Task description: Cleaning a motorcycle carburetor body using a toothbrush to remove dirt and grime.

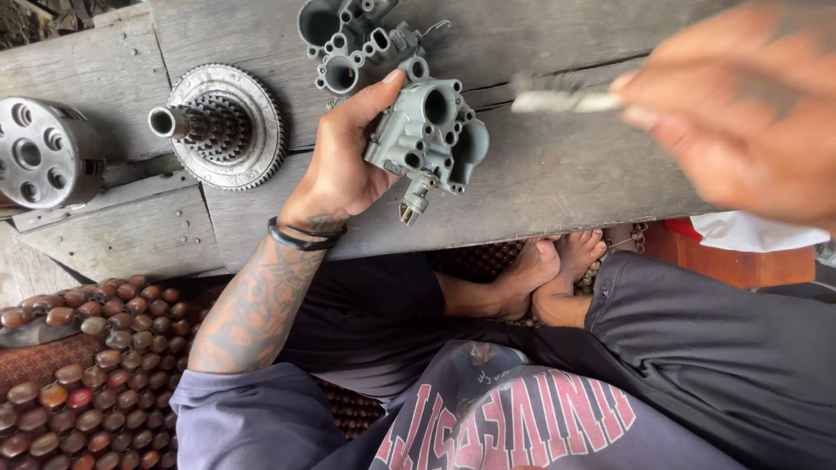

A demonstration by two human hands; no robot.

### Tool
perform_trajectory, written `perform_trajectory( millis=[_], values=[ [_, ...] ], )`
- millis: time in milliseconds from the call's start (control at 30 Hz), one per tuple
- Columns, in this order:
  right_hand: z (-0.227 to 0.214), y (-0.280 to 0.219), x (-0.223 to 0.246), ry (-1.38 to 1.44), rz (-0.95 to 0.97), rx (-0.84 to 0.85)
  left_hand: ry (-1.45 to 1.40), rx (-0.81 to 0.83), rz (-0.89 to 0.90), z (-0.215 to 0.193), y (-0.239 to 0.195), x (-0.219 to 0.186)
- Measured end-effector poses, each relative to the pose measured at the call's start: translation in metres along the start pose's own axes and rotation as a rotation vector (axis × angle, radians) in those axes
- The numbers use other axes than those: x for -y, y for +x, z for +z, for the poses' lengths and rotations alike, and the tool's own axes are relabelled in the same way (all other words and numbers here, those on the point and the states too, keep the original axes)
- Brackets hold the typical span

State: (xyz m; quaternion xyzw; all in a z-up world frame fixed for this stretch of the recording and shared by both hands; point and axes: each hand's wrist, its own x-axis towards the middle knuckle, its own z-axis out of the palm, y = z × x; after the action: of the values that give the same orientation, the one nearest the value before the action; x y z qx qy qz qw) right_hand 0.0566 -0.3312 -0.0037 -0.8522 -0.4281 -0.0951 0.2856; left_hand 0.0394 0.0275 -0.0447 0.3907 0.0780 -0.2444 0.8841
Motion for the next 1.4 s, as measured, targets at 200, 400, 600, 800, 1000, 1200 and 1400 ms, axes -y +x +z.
perform_trajectory(
  millis=[200, 400, 600, 800, 1000, 1200, 1400],
  values=[
    [-0.005, 0.054, 0.049, -0.483, -0.302, 0.045, -0.022, 0.045, -0.100, -0.002, 0.004, 0.003],
    [0.004, 0.076, 0.065, -0.839, -0.439, 0.018, 0.114, 0.030, -0.057, 0.003, 0.002, 0.005],
    [0.016, 0.026, -0.025, -0.599, -0.363, -0.085, 0.303, 0.080, 0.103, 0.006, 0.001, 0.011],
    [0.000, 0.021, -0.011, 0.120, 0.304, -0.011, 0.648, 0.290, 0.393, 0.026, -0.007, 0.019],
    [0.024, 0.051, 0.024, 0.315, 0.147, 0.215, 0.890, 0.308, 0.581, 0.033, -0.015, 0.016],
    [-0.007, 0.045, -0.005, 0.096, 0.185, 0.172, 0.981, 0.279, 0.661, 0.039, -0.020, 0.015],
    [-0.002, 0.053, 0.057, 0.196, 0.126, 0.116, 1.047, 0.204, 0.741, 0.042, -0.025, 0.021]
  ],
)
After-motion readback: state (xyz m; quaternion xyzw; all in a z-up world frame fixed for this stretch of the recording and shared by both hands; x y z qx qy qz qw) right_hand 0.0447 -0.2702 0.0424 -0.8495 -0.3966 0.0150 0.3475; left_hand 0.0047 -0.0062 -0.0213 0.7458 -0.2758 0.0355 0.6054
